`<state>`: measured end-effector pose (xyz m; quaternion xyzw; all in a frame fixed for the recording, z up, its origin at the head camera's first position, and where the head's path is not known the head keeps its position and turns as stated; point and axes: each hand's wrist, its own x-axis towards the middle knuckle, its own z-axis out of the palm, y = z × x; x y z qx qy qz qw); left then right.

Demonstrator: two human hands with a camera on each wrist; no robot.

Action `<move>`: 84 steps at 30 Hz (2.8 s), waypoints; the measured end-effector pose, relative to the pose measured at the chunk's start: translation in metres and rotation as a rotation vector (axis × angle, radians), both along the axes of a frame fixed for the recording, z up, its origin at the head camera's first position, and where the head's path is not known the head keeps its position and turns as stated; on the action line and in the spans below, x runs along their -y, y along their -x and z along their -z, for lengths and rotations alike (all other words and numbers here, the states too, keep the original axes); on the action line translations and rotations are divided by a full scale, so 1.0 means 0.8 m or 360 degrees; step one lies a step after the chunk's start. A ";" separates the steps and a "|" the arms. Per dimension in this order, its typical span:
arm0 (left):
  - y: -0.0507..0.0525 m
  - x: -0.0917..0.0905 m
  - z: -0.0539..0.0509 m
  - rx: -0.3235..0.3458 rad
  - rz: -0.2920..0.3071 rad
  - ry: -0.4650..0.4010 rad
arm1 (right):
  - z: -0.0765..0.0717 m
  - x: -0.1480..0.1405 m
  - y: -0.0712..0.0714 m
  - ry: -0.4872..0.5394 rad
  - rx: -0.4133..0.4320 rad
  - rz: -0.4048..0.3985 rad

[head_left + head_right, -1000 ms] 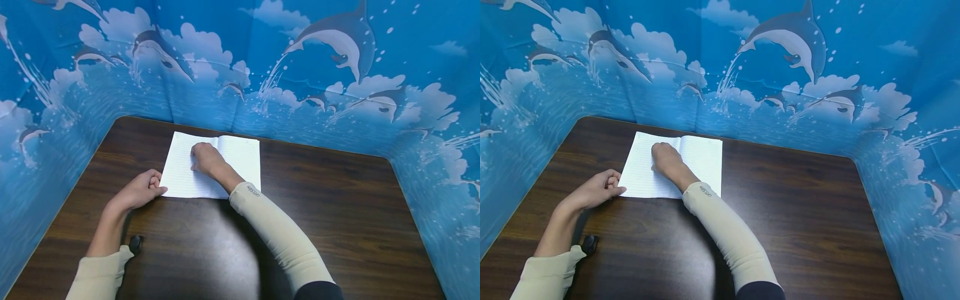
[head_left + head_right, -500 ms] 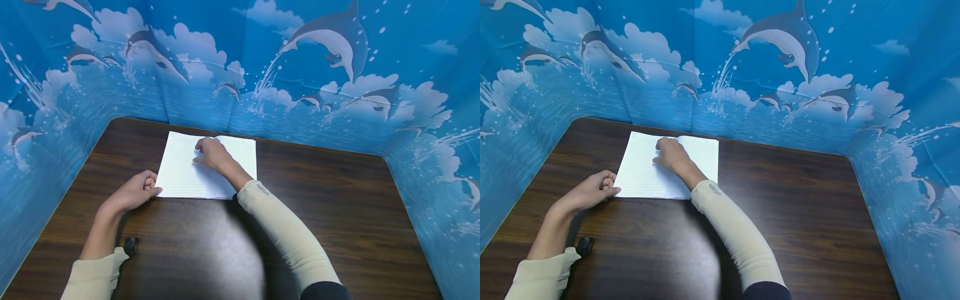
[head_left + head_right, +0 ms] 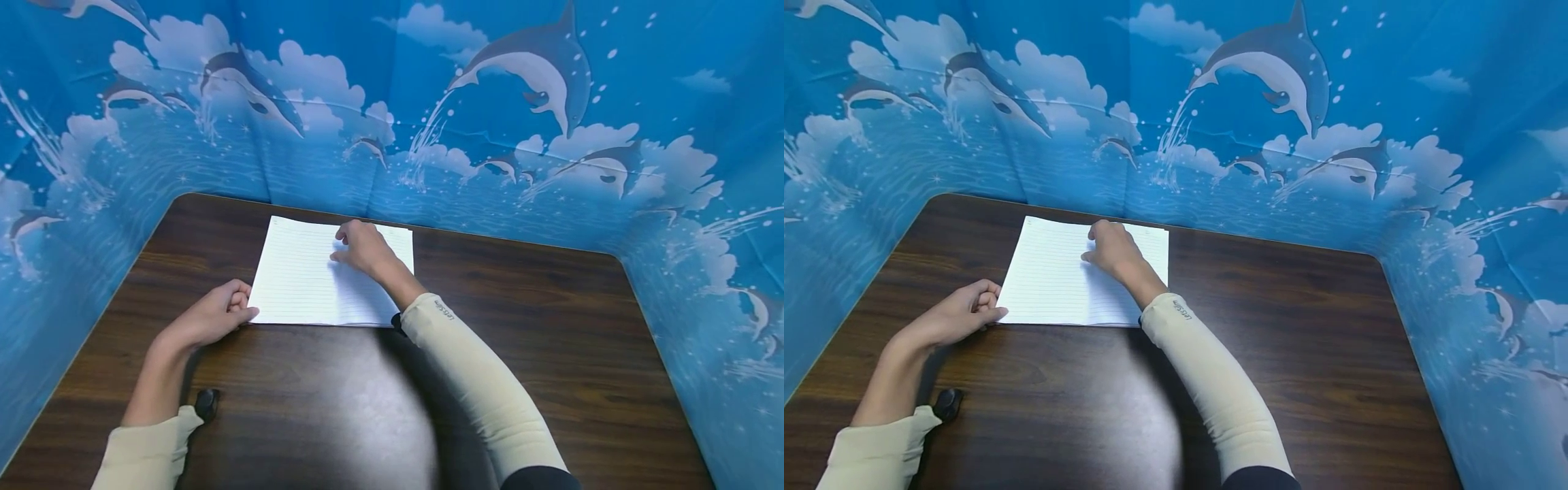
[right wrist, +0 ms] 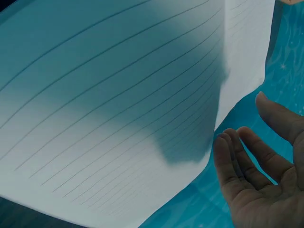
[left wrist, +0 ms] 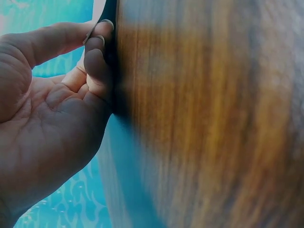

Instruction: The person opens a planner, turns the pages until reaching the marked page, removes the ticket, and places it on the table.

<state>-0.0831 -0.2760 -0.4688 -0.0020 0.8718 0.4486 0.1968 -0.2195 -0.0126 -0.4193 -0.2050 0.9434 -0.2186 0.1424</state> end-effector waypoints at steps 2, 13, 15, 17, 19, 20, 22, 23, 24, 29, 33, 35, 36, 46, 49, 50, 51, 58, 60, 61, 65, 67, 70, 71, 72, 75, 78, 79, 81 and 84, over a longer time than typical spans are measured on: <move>0.000 0.000 0.000 0.0004 -0.0007 0.0004 | 0.001 -0.005 0.002 -0.0006 -0.0005 0.0025; -0.001 0.001 0.003 -0.0007 -0.0003 0.0018 | 0.004 -0.035 0.010 -0.0077 0.0004 0.0078; -0.001 0.001 0.004 -0.0007 -0.0007 0.0023 | 0.004 -0.040 0.012 -0.0120 0.0026 0.0101; -0.001 0.001 0.004 -0.0008 -0.0011 0.0030 | 0.004 -0.046 0.014 -0.0177 0.0056 0.0126; 0.000 0.001 0.004 -0.0008 -0.0013 0.0036 | 0.005 -0.050 0.016 -0.0242 0.0078 0.0144; 0.000 0.000 0.004 -0.0008 -0.0013 0.0039 | 0.006 -0.052 0.017 -0.0265 0.0088 0.0155; 0.000 0.000 0.003 -0.0003 -0.0015 0.0041 | 0.009 -0.057 0.018 -0.0315 0.0100 0.0174; 0.000 0.000 0.003 -0.0002 -0.0014 0.0036 | 0.010 -0.059 0.019 -0.0335 0.0106 0.0186; 0.001 -0.001 0.002 0.0002 -0.0013 0.0031 | 0.012 -0.061 0.019 -0.0347 0.0117 0.0199; 0.001 -0.001 0.003 -0.0013 0.0001 0.0002 | 0.019 -0.073 0.021 -0.0423 0.0159 0.0239; 0.001 -0.002 0.003 -0.0025 -0.0003 0.0019 | 0.023 -0.082 0.024 -0.0468 0.0153 0.0258; 0.002 -0.002 0.002 -0.0031 0.0000 0.0032 | 0.024 -0.085 0.025 -0.0480 0.0153 0.0269; 0.002 -0.002 0.002 -0.0035 0.0003 0.0035 | 0.024 -0.086 0.026 -0.0487 0.0149 0.0271; 0.003 -0.002 -0.001 -0.0047 0.0008 0.0054 | 0.022 -0.081 0.026 -0.0543 0.0099 0.0289; 0.003 -0.001 0.001 -0.0050 0.0015 0.0046 | 0.023 -0.078 0.024 -0.0589 0.0072 0.0316; 0.003 -0.001 0.002 -0.0050 0.0017 0.0046 | 0.024 -0.077 0.024 -0.0598 0.0062 0.0320; 0.002 -0.001 0.002 -0.0049 0.0017 0.0049 | 0.025 -0.077 0.024 -0.0604 0.0046 0.0312; 0.000 0.000 0.001 -0.0037 0.0006 0.0068 | 0.028 -0.079 0.019 -0.0438 0.0006 0.0219; -0.001 0.000 0.001 -0.0037 0.0006 0.0069 | 0.028 -0.080 0.018 -0.0387 0.0026 0.0228; 0.000 0.000 0.002 -0.0037 0.0004 0.0072 | 0.028 -0.081 0.018 -0.0370 0.0032 0.0228; 0.000 -0.001 0.003 -0.0031 -0.0005 0.0079 | 0.025 -0.087 0.018 -0.0303 0.0064 0.0234; -0.001 -0.001 0.003 -0.0037 -0.0006 0.0076 | 0.023 -0.091 0.019 -0.0274 0.0072 0.0233; -0.001 0.001 0.003 -0.0046 -0.0003 0.0074 | 0.018 -0.097 0.022 -0.0242 0.0080 0.0245; -0.001 0.001 0.003 -0.0046 -0.0003 0.0072 | 0.016 -0.098 0.023 -0.0235 0.0083 0.0246; -0.001 0.001 0.003 -0.0046 -0.0003 0.0072 | 0.015 -0.100 0.024 -0.0233 0.0085 0.0250; -0.001 0.002 0.003 -0.0036 -0.0008 0.0071 | 0.011 -0.102 0.028 -0.0217 0.0103 0.0278; -0.003 0.003 0.003 -0.0041 -0.0006 0.0062 | 0.007 -0.103 0.030 -0.0193 0.0109 0.0327; -0.003 0.003 0.004 -0.0042 -0.0006 0.0062 | 0.005 -0.103 0.031 -0.0183 0.0111 0.0344; -0.005 0.003 0.004 -0.0053 -0.0002 0.0058 | 0.002 -0.103 0.031 -0.0156 0.0114 0.0371; -0.005 0.003 0.004 -0.0056 -0.0004 0.0066 | -0.004 -0.102 0.030 -0.0133 0.0148 0.0412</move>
